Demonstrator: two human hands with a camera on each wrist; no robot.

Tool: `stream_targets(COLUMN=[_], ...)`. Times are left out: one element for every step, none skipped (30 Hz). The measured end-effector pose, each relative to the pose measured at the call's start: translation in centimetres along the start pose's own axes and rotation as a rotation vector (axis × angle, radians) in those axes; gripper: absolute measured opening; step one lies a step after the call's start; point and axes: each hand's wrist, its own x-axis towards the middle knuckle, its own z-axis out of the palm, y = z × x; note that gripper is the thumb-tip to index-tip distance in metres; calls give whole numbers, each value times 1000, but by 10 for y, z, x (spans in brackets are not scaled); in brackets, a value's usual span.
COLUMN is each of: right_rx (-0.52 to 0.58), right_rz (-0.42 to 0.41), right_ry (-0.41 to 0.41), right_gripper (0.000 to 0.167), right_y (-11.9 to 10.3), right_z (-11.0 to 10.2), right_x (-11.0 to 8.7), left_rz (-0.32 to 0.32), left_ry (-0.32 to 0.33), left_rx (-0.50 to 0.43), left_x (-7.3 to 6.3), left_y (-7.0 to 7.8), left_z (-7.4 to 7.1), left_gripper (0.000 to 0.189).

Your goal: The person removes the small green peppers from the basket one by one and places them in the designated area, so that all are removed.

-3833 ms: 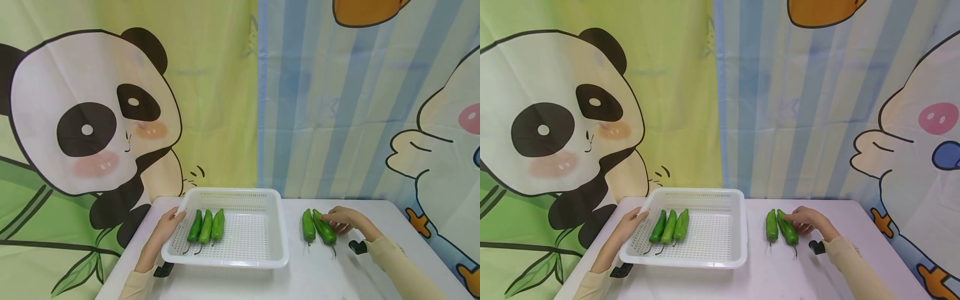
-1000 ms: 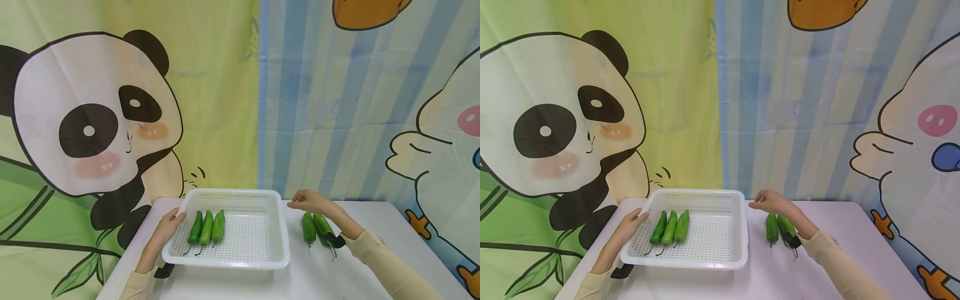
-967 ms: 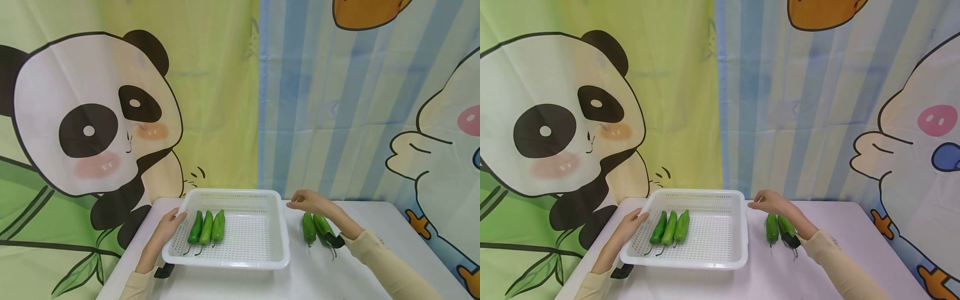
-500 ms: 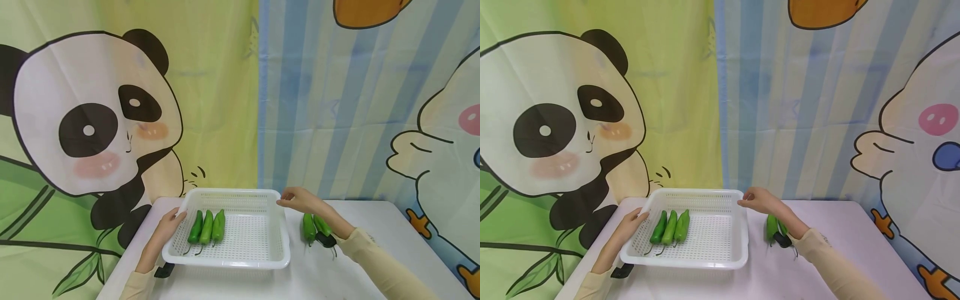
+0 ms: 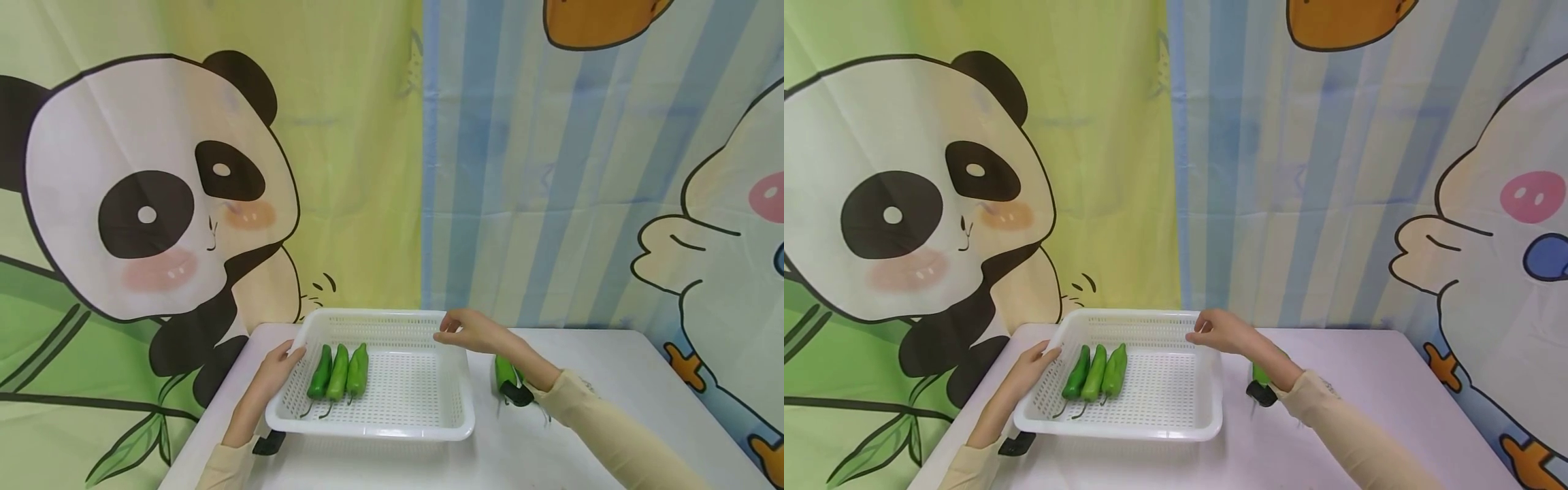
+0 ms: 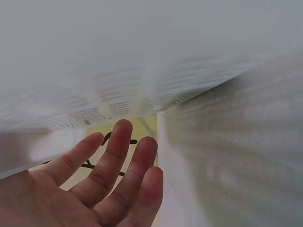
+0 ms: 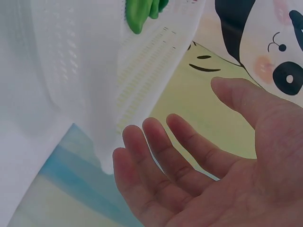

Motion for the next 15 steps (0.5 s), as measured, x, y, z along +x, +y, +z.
stream_targets(right_rx=[0,0,0,-3,-5,-8,-7,-10,-12,-13,-11,-10,-8,-7,-7], right_rz=[-2,-1,-1,1,4,3,12,12,12,13,9,0,-7,-18,-27], right_ry=[0,-1,-3,-4,-7,-10,-14,-20,-27,-34,-41,-49,-57,-64,-69], right_gripper=[29,29,29,30,30,29,29,28,28,27,26,26,25,25,24], right_y=[-2,-4,-6,-7,-9,-10,-12,-14,-15,-17,-19,-20,-22,-23,-24], right_z=[1,2,4,5,6,8,9,11,13,14,16,18,20,22,24], right_x=[1,1,2,3,4,5,6,7,7,8,9,10,11,12,13], left_rz=[-4,-4,-3,-4,-2,-2,3,6,4,0,2,2,-1,-7,-8], left_ry=[0,-1,-2,-2,-3,-2,-4,-5,-4,-2,-5,-6,-5,-2,1], left_rx=[-4,-5,-4,-6,-8,-10,-10,-9,-11,-13,-8,-5,-3,-4,-2], left_x=[0,0,0,0,0,0,0,0,1,1,1,1,2,2,2], left_y=[0,0,0,0,0,0,-1,-1,-1,-1,-1,-1,-1,-1,-1], left_z=[0,0,0,1,1,1,1,1,1,1,1,1,1,1,1], left_gripper=[53,53,53,53,53,53,53,53,53,53,53,54,53,53,53])
